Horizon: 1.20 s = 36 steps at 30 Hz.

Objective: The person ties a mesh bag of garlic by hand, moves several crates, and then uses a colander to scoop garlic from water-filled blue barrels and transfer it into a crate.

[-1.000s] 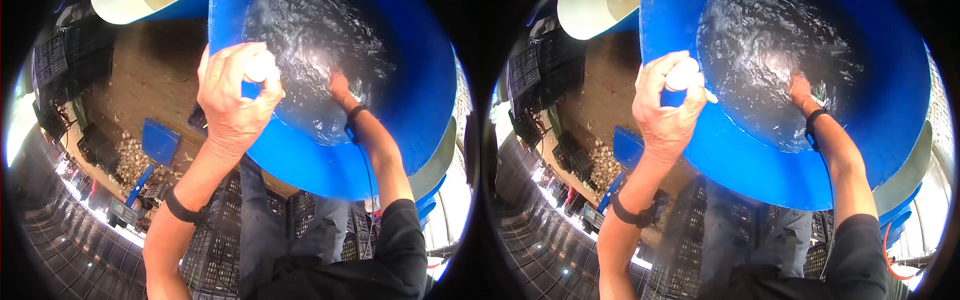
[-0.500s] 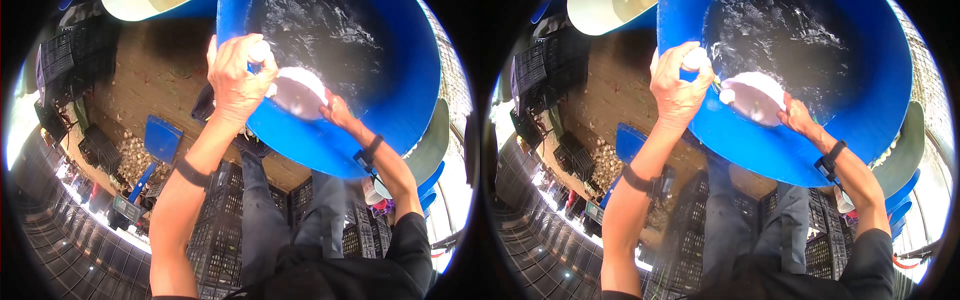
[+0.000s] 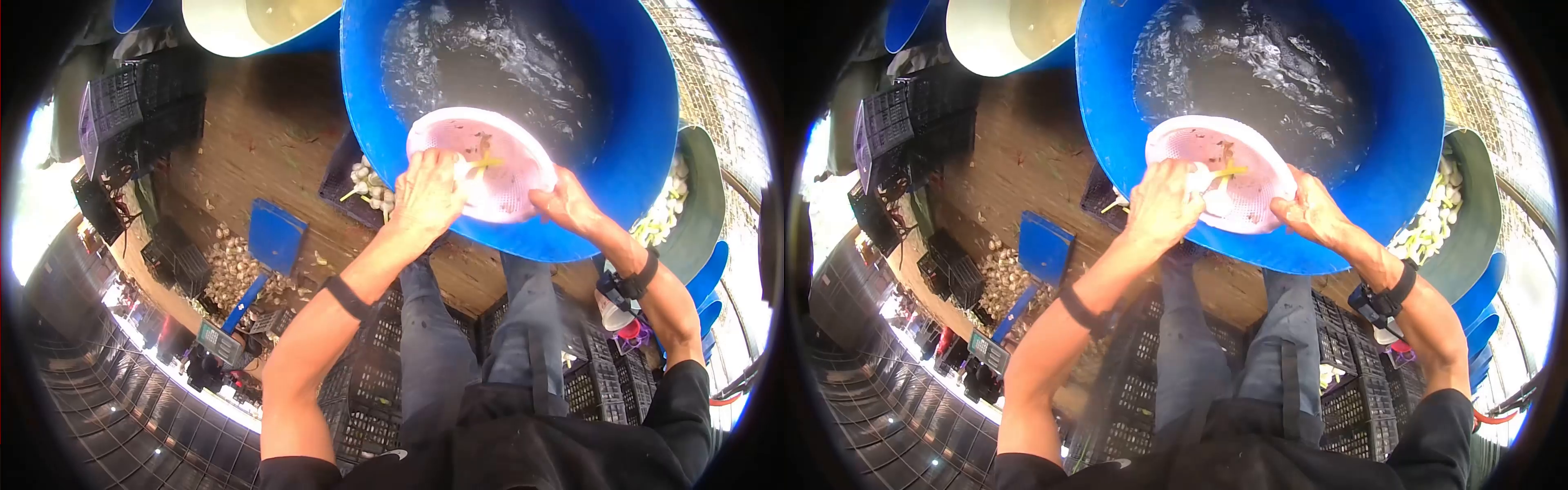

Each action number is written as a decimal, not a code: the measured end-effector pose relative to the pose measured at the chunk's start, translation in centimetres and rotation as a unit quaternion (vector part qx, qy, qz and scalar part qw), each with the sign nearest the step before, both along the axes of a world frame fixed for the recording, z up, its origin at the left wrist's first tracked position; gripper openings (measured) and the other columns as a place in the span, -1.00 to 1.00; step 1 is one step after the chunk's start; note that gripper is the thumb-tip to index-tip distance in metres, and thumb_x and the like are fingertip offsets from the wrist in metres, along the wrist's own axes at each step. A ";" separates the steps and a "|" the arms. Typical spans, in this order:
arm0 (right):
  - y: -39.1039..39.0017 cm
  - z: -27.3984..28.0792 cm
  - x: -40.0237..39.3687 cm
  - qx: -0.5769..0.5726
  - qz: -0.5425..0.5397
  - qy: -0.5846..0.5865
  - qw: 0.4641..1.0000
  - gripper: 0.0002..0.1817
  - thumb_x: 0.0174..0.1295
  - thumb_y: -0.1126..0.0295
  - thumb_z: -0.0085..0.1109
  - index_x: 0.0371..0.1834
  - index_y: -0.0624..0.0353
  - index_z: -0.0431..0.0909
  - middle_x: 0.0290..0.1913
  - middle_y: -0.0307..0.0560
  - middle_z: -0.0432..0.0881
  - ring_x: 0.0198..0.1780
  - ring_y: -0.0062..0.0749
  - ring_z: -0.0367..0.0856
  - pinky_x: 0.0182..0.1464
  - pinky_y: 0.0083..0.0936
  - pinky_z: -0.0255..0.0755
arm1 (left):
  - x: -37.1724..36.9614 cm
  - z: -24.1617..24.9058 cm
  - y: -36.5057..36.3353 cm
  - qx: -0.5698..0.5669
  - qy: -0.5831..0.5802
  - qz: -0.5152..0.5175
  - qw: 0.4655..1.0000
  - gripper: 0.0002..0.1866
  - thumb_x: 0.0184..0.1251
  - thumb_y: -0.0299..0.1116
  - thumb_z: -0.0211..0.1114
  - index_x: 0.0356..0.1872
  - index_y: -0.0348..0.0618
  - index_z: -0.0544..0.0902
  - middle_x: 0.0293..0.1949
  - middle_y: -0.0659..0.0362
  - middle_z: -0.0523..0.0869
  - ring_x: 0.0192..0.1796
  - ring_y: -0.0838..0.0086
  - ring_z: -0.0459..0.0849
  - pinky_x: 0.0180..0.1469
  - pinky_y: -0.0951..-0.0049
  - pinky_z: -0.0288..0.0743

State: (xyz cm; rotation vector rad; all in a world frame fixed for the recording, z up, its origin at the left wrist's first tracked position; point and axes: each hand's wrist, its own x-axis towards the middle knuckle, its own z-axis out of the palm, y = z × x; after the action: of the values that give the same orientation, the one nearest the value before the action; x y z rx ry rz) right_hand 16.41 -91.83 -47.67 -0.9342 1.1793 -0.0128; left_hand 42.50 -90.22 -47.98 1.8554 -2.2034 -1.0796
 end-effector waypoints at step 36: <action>-6.7 -11.1 -11.8 -0.588 0.093 0.397 0.699 -0.36 0.26 0.30 0.06 0.41 0.23 0.17 -0.08 0.37 0.63 -0.19 0.37 0.63 -0.14 0.11 0.51 | 10.5 -0.8 3.2 0.040 0.117 0.458 0.880 -0.05 0.35 0.20 0.19 0.48 -0.39 0.15 0.44 -0.24 0.27 0.47 0.12 0.30 0.46 0.23 0.15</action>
State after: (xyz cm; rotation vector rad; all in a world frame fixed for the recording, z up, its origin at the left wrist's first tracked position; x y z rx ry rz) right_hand 4.56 -98.49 -58.78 -2.3702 1.8934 -0.2533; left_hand 52.96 -87.02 -48.80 2.2298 -0.9163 -1.0705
